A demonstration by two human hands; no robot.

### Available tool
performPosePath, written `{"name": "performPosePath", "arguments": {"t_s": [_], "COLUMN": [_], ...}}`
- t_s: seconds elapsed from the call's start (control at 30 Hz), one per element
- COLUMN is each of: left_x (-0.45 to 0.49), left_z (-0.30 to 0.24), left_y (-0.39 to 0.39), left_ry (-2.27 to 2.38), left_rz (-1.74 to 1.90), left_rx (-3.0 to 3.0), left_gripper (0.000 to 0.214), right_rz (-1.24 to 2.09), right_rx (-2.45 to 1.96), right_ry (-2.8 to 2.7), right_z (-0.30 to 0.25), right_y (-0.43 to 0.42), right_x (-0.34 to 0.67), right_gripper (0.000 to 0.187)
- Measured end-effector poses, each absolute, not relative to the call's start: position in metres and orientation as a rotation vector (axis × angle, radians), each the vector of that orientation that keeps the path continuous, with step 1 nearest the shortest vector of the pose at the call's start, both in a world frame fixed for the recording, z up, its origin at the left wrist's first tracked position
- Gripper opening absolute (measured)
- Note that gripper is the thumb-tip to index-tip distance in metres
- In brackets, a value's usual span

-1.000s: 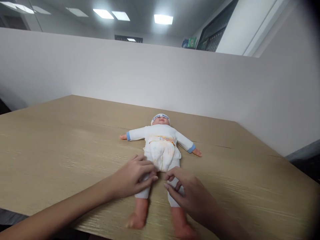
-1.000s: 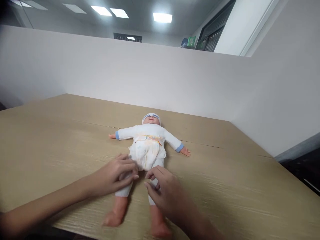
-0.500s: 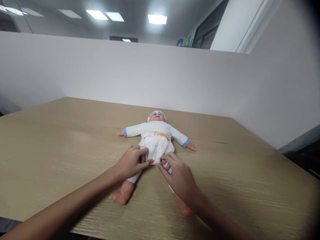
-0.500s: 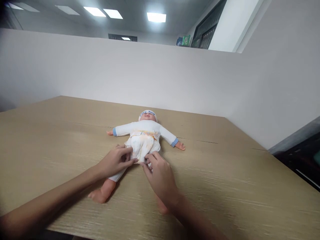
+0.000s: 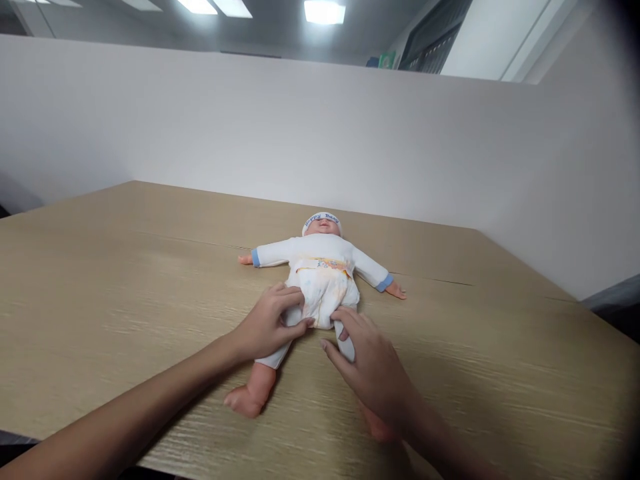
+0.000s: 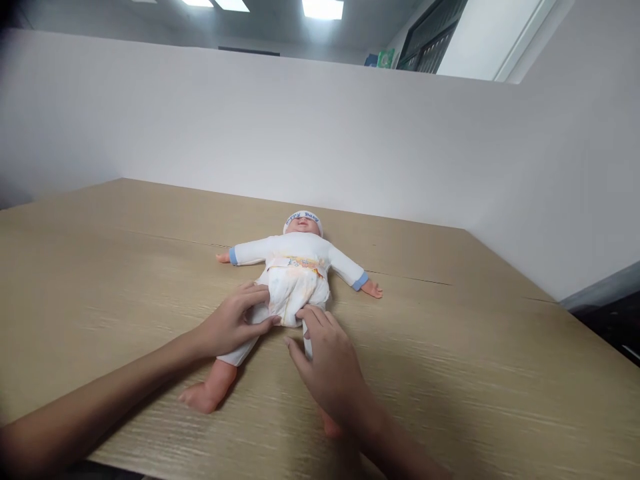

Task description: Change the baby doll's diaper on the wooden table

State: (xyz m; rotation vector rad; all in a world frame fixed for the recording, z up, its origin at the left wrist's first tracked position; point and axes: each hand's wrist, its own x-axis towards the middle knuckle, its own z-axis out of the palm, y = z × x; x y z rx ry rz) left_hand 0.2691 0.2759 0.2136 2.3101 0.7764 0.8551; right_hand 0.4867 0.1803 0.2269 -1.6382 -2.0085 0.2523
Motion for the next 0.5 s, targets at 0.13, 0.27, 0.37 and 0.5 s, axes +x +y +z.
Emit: {"name": "performPosePath", "arguments": {"t_s": [0.13, 0.27, 0.37, 0.5], "left_x": [0.270, 0.271, 0.272, 0.271], "left_z": [0.210, 0.199, 0.190, 0.185], "left_y": [0.278, 0.281, 0.282, 0.278], "left_ry": [0.856, 0.835, 0.808, 0.937], "left_rz": [0.892, 0.965, 1.035, 1.083], "left_rx": [2.168, 1.921, 1.761, 1.673], "left_gripper": [0.024, 0.032, 0.043, 0.049], "right_rz": [0.325, 0.380, 0.384, 0.340], "right_rx": [-1.647, -1.600, -1.586, -1.562], "right_ry": [-1.941, -1.817, -1.766, -1.821], "right_z": [0.228, 0.227, 0.227, 0.224], "right_y": [0.182, 0.184, 0.183, 0.182], "right_x": [0.487, 0.489, 0.491, 0.492], "right_gripper": [0.014, 0.010, 0.011, 0.019]}}
